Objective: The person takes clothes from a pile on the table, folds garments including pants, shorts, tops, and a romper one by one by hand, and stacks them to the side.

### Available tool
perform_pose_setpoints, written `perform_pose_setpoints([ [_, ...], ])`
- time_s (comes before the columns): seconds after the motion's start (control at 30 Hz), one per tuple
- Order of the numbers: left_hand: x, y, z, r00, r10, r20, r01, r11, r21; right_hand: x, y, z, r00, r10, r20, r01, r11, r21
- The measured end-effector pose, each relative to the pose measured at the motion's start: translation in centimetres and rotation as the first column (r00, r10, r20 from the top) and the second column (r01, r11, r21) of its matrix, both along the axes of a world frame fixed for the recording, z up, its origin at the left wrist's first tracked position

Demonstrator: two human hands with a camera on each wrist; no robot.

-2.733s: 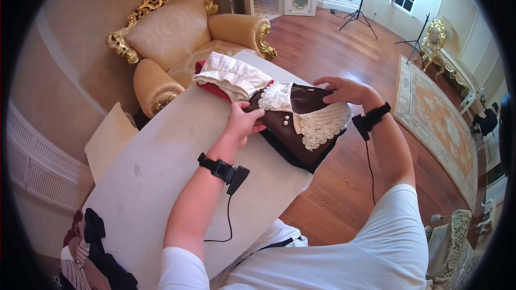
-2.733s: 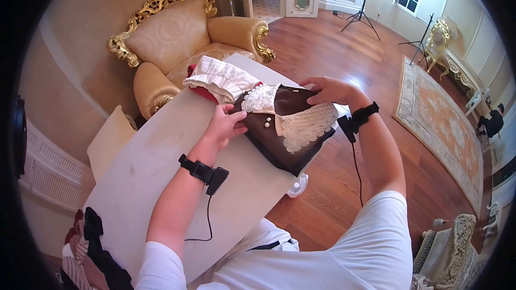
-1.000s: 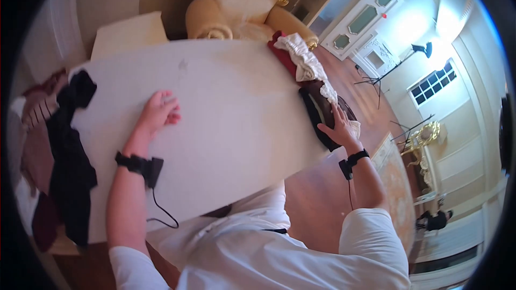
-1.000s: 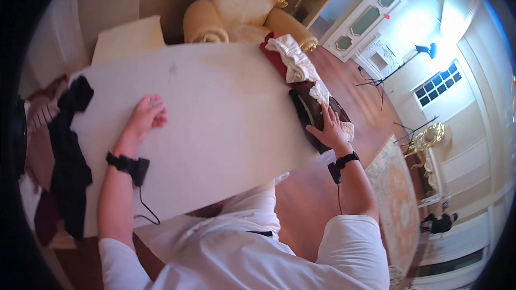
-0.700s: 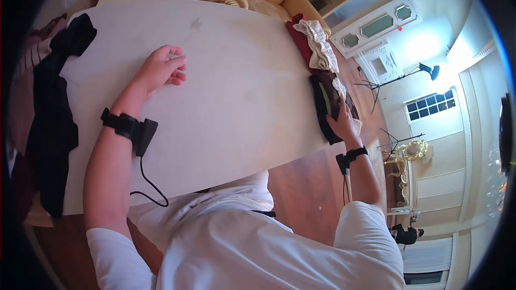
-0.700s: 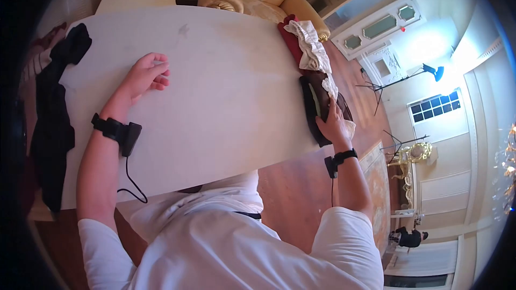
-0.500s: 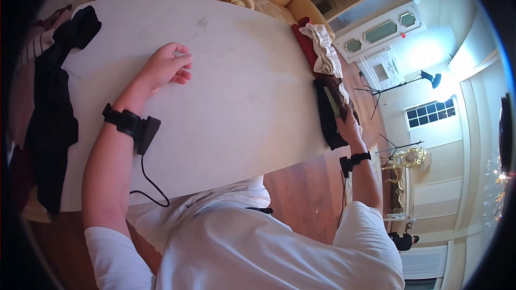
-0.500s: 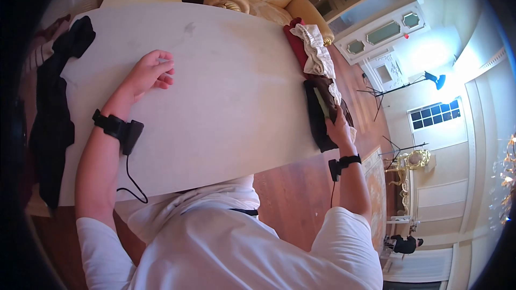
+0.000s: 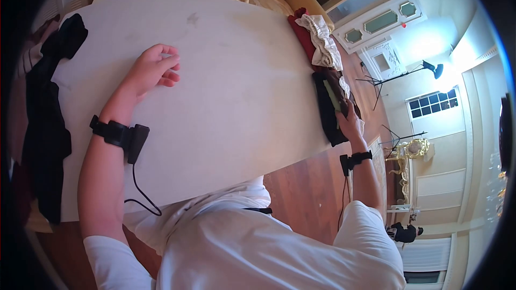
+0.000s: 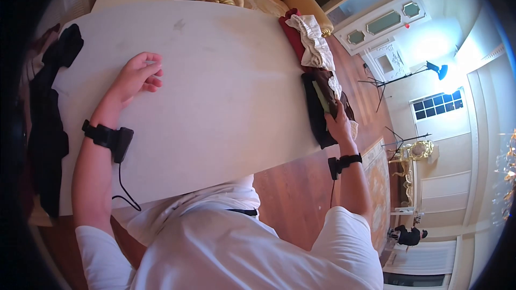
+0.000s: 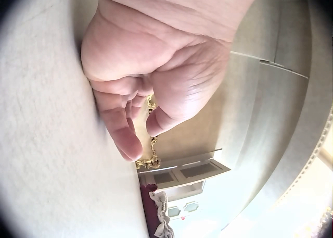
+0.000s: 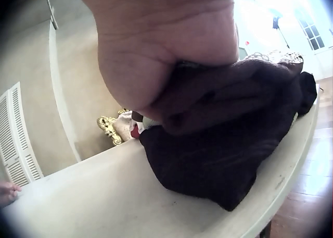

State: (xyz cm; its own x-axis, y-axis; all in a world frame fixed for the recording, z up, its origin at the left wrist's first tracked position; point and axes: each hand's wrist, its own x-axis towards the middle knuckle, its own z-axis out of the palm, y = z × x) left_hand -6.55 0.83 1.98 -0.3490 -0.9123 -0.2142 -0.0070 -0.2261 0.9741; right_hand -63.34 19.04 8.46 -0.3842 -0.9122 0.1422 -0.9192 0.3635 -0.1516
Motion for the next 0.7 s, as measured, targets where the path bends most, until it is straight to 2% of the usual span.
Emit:
perform_pose_setpoints([
  [0.07, 0.1, 0.0, 0.0, 1.0, -0.001, 0.008, 0.001, 1.0, -0.006, 0.1, -0.1, -0.2, 1.0, -0.004, -0.022, 0.004, 1.0, -0.021],
  [0.17, 0.1, -0.1, -0.2, 1.0, -0.012, 0.015, 0.012, 1.0, 0.002, -0.3, -0.1, -0.7, 0.996, -0.024, 0.088, 0.026, 1.0, -0.018],
  [0.23, 0.2, -0.1, -0.3, 1.0, -0.006, 0.009, 0.005, 1.0, 0.005, -0.1, -0.1, -1.7, 0.995, 0.085, -0.058, -0.089, 0.994, -0.062],
  [0.33, 0.2, -0.2, -0.5, 1.0, -0.007, 0.004, 0.007, 1.0, -0.01, 4.1, 0.0, -0.3, 0.993, 0.021, -0.12, -0.02, 1.0, 0.01],
  [0.5, 0.2, -0.1, -0.4, 1.0, -0.016, -0.008, 0.016, 1.0, -0.013, 4.5, -0.1, -0.2, 0.99, 0.022, -0.14, -0.016, 0.999, 0.04],
  [0.57, 0.2, -0.1, -0.4, 1.0, -0.013, -0.016, 0.012, 1.0, -0.009, 3.8, -0.2, -0.3, 0.991, 0.025, -0.131, -0.02, 0.999, 0.041],
  [0.7, 0.3, 0.0, -0.4, 1.0, -0.016, -0.002, 0.016, 1.0, -0.017, -0.1, -0.6, -1.8, 0.997, 0.064, -0.053, -0.067, 0.996, -0.061],
])
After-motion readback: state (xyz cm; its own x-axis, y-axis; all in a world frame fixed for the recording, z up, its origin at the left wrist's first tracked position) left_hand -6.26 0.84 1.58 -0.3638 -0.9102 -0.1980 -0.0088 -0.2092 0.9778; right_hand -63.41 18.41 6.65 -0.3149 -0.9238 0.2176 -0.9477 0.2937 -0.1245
